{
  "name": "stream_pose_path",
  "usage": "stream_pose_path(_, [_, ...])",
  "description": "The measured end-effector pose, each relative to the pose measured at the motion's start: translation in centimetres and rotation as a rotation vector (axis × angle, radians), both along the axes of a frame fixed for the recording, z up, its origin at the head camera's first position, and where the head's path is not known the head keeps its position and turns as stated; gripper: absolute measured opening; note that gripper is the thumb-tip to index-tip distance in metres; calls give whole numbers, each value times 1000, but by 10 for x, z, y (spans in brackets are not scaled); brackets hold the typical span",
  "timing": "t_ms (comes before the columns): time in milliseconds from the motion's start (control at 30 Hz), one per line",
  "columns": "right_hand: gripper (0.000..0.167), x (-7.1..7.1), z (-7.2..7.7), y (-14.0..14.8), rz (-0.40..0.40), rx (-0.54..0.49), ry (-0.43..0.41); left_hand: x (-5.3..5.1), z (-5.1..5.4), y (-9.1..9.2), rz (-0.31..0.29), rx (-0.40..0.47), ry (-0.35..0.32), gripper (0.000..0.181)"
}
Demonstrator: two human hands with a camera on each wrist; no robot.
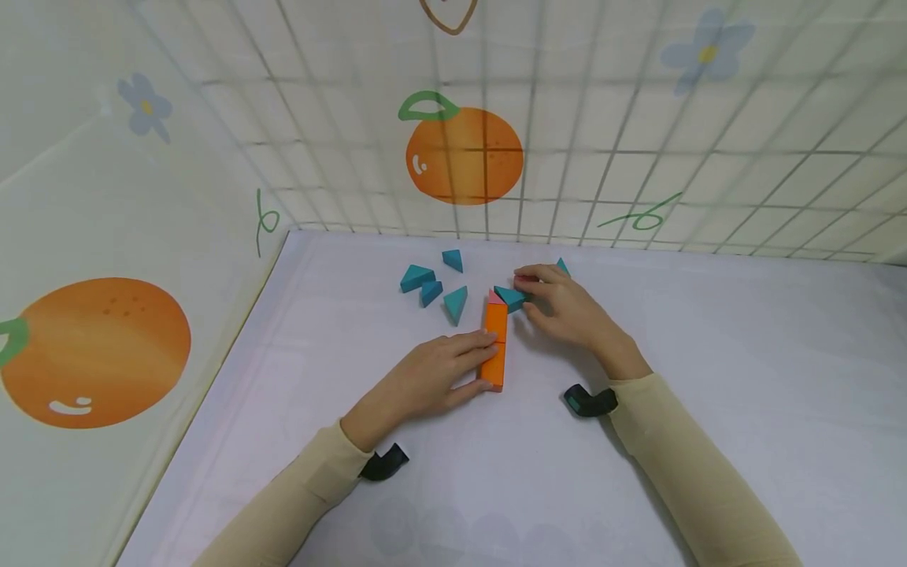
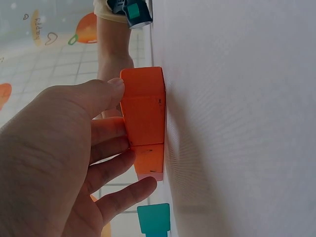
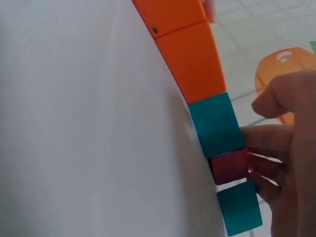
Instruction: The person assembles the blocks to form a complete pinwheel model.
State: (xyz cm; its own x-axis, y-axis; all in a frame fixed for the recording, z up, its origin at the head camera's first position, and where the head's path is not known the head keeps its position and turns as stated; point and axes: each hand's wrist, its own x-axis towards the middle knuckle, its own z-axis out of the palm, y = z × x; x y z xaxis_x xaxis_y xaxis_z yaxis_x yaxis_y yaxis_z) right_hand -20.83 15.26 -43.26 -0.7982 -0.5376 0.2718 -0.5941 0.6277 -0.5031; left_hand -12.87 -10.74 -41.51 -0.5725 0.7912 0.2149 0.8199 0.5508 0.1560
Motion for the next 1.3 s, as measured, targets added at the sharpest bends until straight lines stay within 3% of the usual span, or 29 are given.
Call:
stream_pose_path(167, [42, 0, 0, -1, -15, 8, 6, 0, -2, 0, 1, -13, -7, 54])
stream_pose_path(467, [30, -1, 0, 1, -130, 24, 210, 0, -1, 1, 5, 8, -8, 54])
stream_pose_path(833, [37, 3, 3, -5, -80, 111, 105, 0, 0, 0, 4, -8, -10, 55])
stream_pose_path(1067, [45, 6, 7, -12, -88, 105, 166, 0, -1, 0, 0, -5, 6, 55])
stream_pose_path(1300, [45, 9, 8, -15, -60, 186, 112, 0, 0, 0, -5, -11, 5, 54])
